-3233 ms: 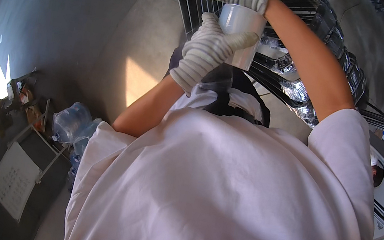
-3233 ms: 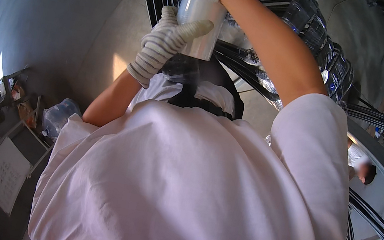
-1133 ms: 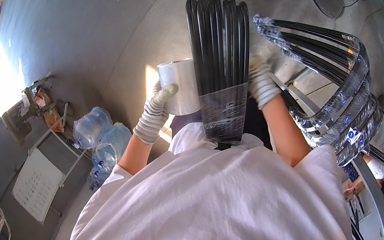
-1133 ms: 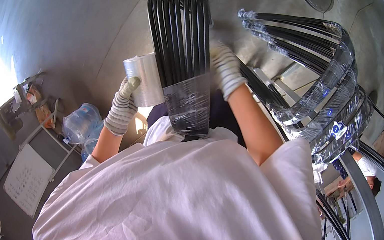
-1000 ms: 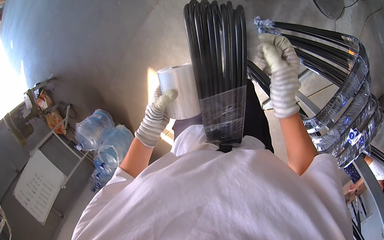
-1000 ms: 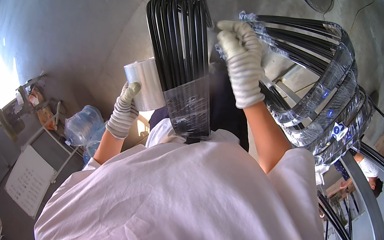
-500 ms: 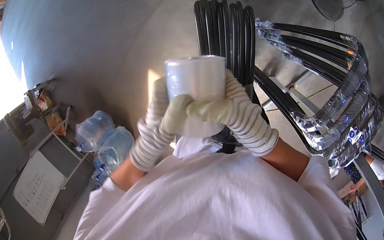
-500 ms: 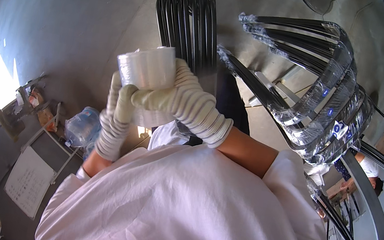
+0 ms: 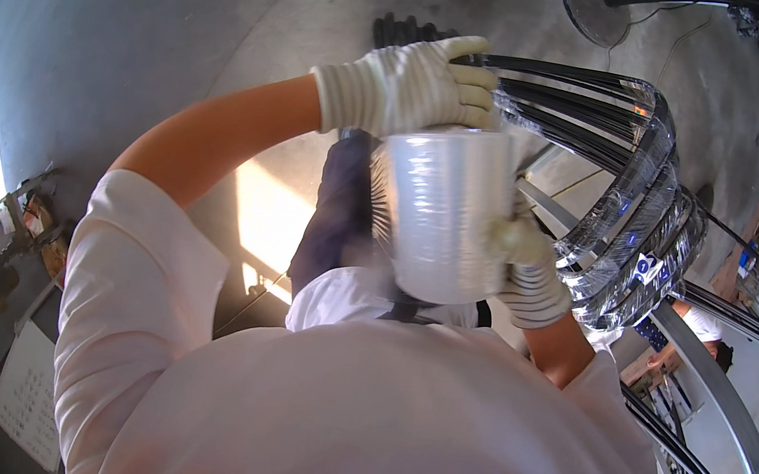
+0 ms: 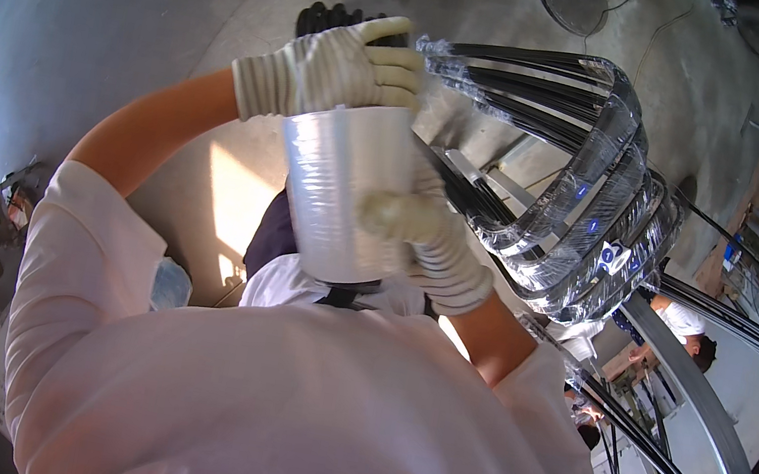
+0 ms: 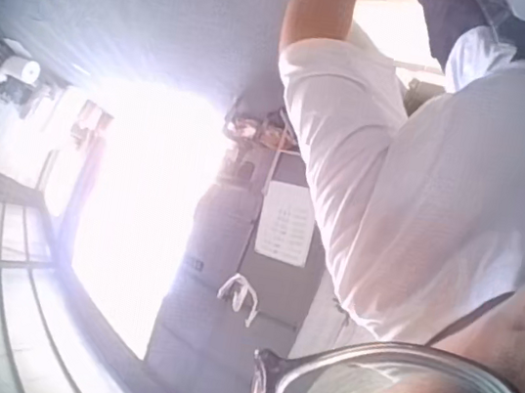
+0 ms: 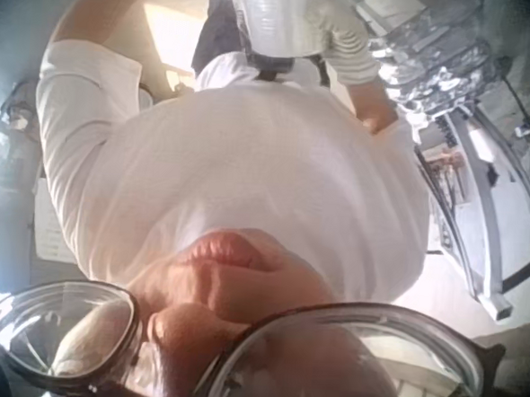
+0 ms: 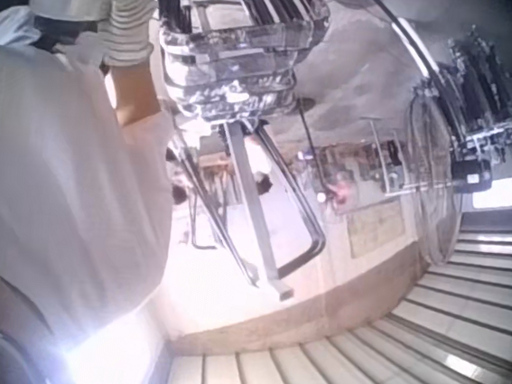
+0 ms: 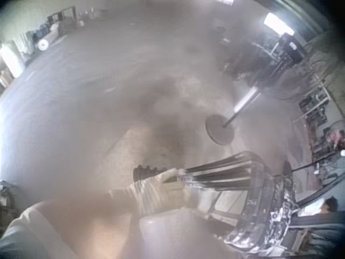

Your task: The person wraps bundles of curved black metal tubes with clear plastic wrap by rotating a roll of film around them. The person then moves the wrapped bundles to a stack.

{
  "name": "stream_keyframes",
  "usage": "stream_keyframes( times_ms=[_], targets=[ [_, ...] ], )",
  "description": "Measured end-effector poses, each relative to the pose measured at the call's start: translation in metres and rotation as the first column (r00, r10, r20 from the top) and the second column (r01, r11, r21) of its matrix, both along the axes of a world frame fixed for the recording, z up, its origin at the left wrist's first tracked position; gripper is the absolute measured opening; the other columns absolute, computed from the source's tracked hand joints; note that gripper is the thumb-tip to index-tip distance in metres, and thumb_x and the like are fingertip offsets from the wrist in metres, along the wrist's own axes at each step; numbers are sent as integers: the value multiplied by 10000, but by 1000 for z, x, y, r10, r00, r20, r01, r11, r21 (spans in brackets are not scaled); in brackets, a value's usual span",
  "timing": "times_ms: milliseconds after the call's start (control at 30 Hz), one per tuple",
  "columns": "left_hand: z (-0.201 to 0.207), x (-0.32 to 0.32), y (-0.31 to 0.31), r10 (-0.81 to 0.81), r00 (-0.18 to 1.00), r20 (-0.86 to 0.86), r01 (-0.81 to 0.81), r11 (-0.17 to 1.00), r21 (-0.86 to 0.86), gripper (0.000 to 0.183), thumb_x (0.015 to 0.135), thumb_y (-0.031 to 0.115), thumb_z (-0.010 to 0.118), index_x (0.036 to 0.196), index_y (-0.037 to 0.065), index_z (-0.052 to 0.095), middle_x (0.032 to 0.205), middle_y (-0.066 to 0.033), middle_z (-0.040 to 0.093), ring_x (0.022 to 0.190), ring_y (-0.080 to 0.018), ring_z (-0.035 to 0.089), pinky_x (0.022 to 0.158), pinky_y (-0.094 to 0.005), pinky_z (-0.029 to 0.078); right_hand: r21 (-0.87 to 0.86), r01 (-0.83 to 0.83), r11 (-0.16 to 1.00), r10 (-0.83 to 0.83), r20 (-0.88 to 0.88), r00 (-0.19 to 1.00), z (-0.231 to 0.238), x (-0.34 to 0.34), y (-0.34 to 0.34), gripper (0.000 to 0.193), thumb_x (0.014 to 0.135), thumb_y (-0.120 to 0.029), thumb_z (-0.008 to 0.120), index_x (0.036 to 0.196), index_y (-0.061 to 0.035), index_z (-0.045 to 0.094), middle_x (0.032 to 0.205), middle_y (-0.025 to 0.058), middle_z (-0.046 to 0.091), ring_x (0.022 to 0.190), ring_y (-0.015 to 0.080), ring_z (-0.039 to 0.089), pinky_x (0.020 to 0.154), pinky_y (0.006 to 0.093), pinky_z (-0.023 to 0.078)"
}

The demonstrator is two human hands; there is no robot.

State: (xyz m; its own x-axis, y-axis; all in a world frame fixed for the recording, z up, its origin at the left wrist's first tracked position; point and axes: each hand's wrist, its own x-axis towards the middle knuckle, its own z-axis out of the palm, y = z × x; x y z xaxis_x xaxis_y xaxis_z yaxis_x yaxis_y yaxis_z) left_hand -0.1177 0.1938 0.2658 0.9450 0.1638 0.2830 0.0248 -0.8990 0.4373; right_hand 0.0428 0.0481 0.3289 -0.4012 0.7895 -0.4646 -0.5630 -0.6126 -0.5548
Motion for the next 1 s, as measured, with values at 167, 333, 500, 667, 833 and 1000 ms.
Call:
stream_keyframes(
  times_ms=[167, 333, 500, 667, 833, 1000],
  targets=[
    [10, -16, -4, 48, 998, -30, -50, 998, -38, 282, 854, 290, 462, 1023, 94, 576, 1032, -35, 579, 1071, -194, 506, 1110, -460, 169, -197, 103, 975, -63, 198, 978, 13, 43, 8, 640, 662, -134, 769, 1209, 18, 473, 1029, 133, 630, 879, 215, 649, 751, 341, 569],
    [15, -30, -9, 92, 993, -76, -98, 992, -79, 179, 828, 215, 459, 902, 127, 596, 963, -12, 587, 1005, -168, 526, 1113, -434, 186, -204, 139, 969, -82, 265, 961, -18, 60, 24, 655, 643, -198, 802, 1168, 21, 477, 994, 113, 622, 868, 199, 637, 774, 311, 558],
    [15, -32, -15, 92, 996, 8, -92, 993, -75, 162, 790, 203, 500, 911, 156, 596, 968, 26, 608, 1015, -136, 549, 1108, -430, 220, -136, 104, 985, -16, 535, 845, -137, 40, 10, 319, 783, -204, 657, 1040, -26, 594, 913, 89, 636, 740, 166, 607, 658, 270, 502],
    [-39, -67, -32, 504, 843, 188, -404, 824, -397, 205, 862, 198, 528, 1020, 85, 594, 999, -47, 619, 891, -146, 605, 1041, -330, 330, -231, -109, 967, 195, 389, 900, -212, -57, -9, 217, 821, -172, 610, 996, -44, 622, 840, 67, 633, 693, 138, 589, 619, 246, 480],
    [-11, -104, -92, 959, -149, -242, -745, -270, -610, 510, 871, 300, 580, 1280, 42, 418, 1204, -115, 498, 1129, -221, 467, 992, -321, 345, -296, -336, 894, 443, 482, 756, -237, -93, -37, 206, 826, -161, 606, 995, -45, 623, 809, 57, 627, 677, 119, 582, 596, 230, 474],
    [9, -146, -143, 646, 184, -741, 30, -757, -653, 647, 768, 393, 694, 1255, 38, 457, 1138, -100, 546, 1119, -240, 489, 931, -363, 404, -327, -436, 838, 545, 505, 669, -240, -101, -50, 195, 831, -150, 601, 994, -45, 624, 778, 46, 621, 661, 100, 576, 573, 214, 469]
  ],
)
